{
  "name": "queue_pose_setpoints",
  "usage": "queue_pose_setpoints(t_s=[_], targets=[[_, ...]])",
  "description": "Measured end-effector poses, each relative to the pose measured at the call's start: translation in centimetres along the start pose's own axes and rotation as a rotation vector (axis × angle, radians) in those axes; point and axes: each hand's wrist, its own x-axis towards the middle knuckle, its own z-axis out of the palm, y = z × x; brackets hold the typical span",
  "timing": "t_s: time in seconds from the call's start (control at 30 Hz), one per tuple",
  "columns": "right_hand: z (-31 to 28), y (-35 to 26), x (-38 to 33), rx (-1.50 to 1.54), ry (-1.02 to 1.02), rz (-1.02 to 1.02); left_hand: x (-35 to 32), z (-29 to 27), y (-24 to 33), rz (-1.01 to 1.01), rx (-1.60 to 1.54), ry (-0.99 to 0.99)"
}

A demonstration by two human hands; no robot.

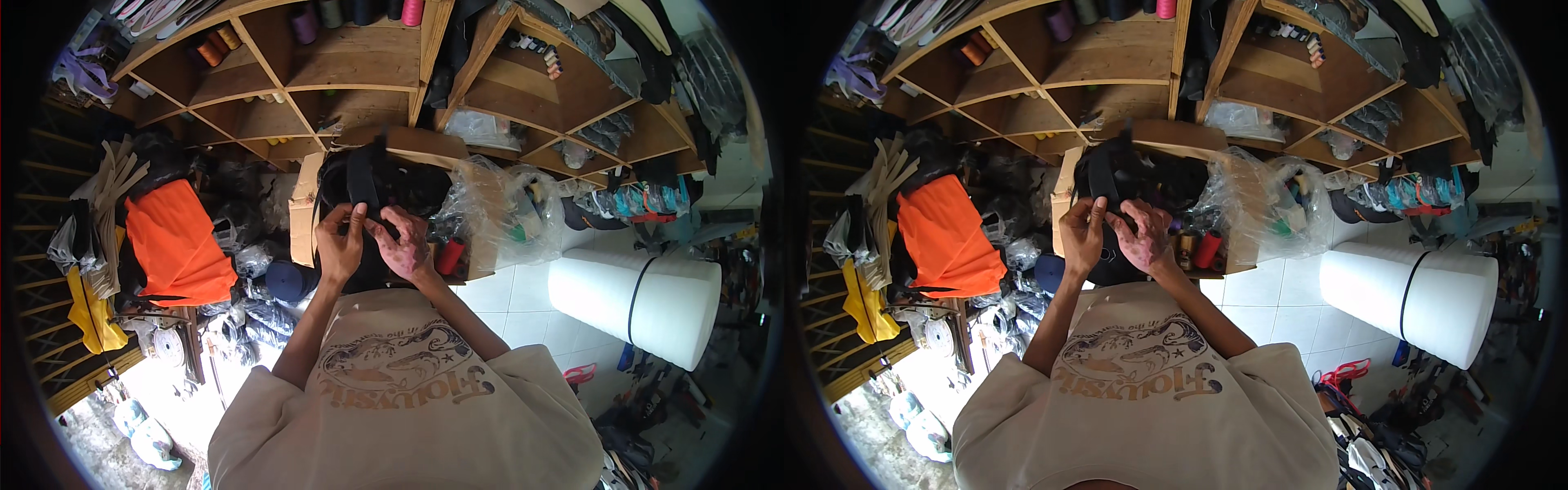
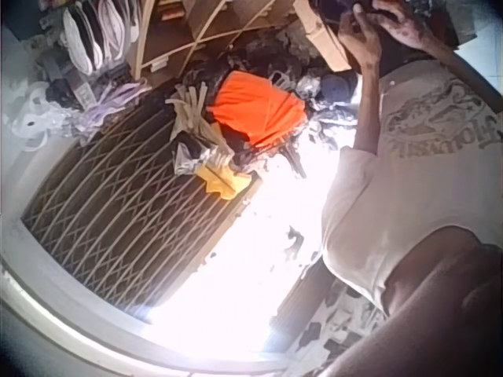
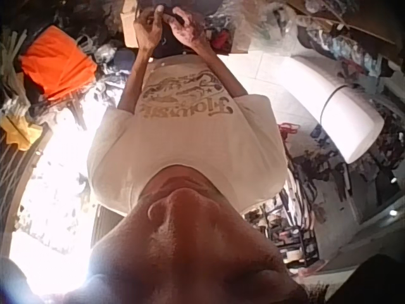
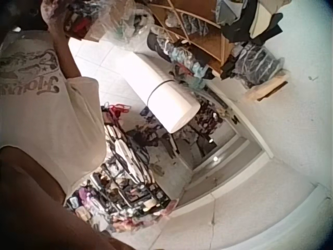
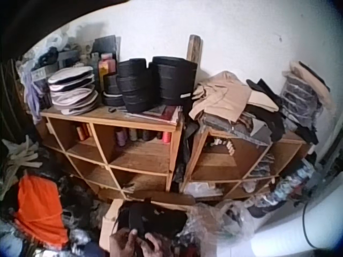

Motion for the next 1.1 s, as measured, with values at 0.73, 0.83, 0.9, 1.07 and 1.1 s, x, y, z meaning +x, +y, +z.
queue_pose_setpoints(t_s=[0.73,0.83,0.9,1.07,1.1], targets=[[-3.8,-1.6,-2.7,0.362,-0.304,0.208,12.6,-3.3,-1.9,-0.076,-0.068,0.195],[-3.8,-1.4,-3.5,0.296,-0.332,0.107,14.1,-4.2,-3.1,-0.057,-0.005,0.193],[-4.4,-1.4,-3.2,0.261,-0.242,-0.036,15.3,-4.7,-3.6,-0.14,0.01,0.123],[-4.9,-0.1,-1.7,0.165,-0.295,-0.234,15.7,-4.5,-4.7,-0.179,0.015,0.081],[-5.0,0.0,-1.4,0.182,-0.333,-0.171,15.6,-4.3,-4.5,-0.197,-0.033,0.096]])
